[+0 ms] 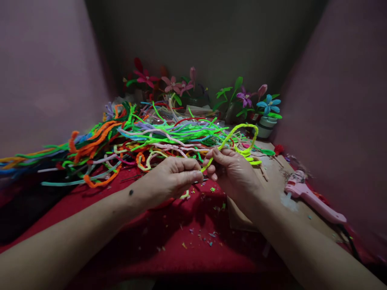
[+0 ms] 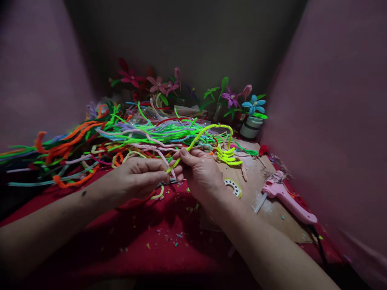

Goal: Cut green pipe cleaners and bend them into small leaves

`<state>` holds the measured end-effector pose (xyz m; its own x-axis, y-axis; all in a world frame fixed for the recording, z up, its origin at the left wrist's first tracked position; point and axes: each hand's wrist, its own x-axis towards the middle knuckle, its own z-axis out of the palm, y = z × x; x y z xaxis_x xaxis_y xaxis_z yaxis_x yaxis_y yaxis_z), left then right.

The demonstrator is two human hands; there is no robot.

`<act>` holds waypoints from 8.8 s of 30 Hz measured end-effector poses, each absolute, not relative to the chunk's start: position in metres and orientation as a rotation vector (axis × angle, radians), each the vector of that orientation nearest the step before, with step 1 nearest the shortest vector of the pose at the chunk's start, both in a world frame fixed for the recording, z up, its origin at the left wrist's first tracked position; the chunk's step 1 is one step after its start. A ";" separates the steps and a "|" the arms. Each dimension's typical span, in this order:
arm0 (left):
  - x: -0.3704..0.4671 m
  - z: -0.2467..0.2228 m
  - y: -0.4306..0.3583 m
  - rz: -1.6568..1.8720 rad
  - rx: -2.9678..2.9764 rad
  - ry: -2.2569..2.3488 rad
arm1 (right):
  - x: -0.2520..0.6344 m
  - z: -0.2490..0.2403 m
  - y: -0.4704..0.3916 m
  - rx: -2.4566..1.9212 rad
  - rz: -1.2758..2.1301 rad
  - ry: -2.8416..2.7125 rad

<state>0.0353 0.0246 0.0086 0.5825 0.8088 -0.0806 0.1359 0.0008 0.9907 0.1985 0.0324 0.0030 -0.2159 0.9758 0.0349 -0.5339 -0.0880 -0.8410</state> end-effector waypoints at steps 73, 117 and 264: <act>0.031 0.011 0.018 1.035 2.208 1.219 | 0.190 -0.005 0.017 -0.882 1.045 -1.468; 0.034 0.018 0.024 0.928 0.910 0.794 | 0.187 -0.005 0.011 -0.824 1.180 -1.313; 0.036 0.016 0.019 0.858 1.751 0.953 | 0.188 -0.008 0.021 -0.749 1.417 -1.029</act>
